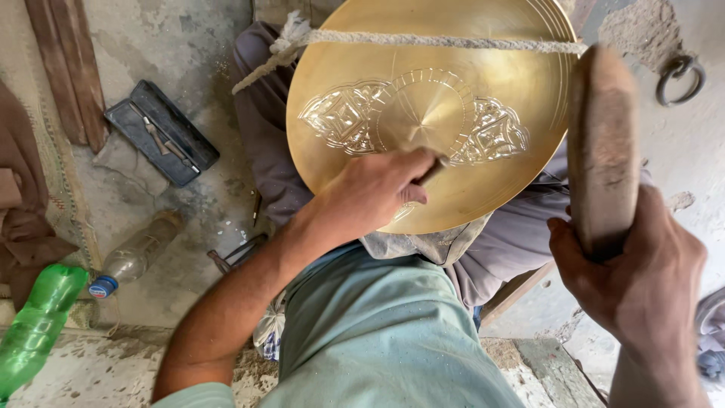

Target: The person is engraving a decorative pattern on a brass plate using a chisel and a wooden mallet. They repeatedly strike the chisel to create intricate designs on the metal surface.

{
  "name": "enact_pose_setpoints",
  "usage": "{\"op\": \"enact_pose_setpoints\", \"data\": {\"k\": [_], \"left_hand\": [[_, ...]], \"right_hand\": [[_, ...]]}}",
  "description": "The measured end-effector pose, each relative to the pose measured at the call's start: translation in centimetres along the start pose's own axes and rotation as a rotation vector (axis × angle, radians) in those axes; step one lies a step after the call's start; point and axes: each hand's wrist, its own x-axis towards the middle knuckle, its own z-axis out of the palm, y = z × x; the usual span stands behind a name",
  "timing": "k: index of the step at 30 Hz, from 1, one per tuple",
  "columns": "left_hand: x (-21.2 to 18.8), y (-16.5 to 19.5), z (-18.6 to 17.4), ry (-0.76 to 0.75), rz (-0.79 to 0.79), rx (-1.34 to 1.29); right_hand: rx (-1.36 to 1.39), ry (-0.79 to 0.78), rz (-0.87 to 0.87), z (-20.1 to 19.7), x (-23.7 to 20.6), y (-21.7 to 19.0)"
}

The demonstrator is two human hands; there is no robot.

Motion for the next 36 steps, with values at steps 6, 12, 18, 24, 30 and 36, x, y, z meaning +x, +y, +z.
{"op": "enact_pose_setpoints", "data": {"k": [6,12,18,24,30,36], "left_hand": [[1.8,0.9,-0.7,-0.154,0.126,0.119],[2.7,1.4,-0.5,-0.260,0.081,0.196],[2.8,1.7,-0.2,-0.235,0.086,0.179],[3.7,1.9,0.1,-0.239,0.083,0.174],[4.0,2.0,0.7,-0.264,0.035,0.144],[4.2,1.9,0.9,-0.281,0.036,0.182]], "right_hand": [[0.133,0.047,0.111,4.0,-2.5,3.0],[0.509,0.160,0.193,5.8,-4.1,3.3],[0.200,0.120,0.247,5.5,-2.7,1.4],[0.542,0.186,0.318,5.1,-2.1,1.3],[0.524,0.166,0.372,5.5,-2.8,2.1],[0.190,0.134,0.264,5.0,-2.4,1.3]]}}
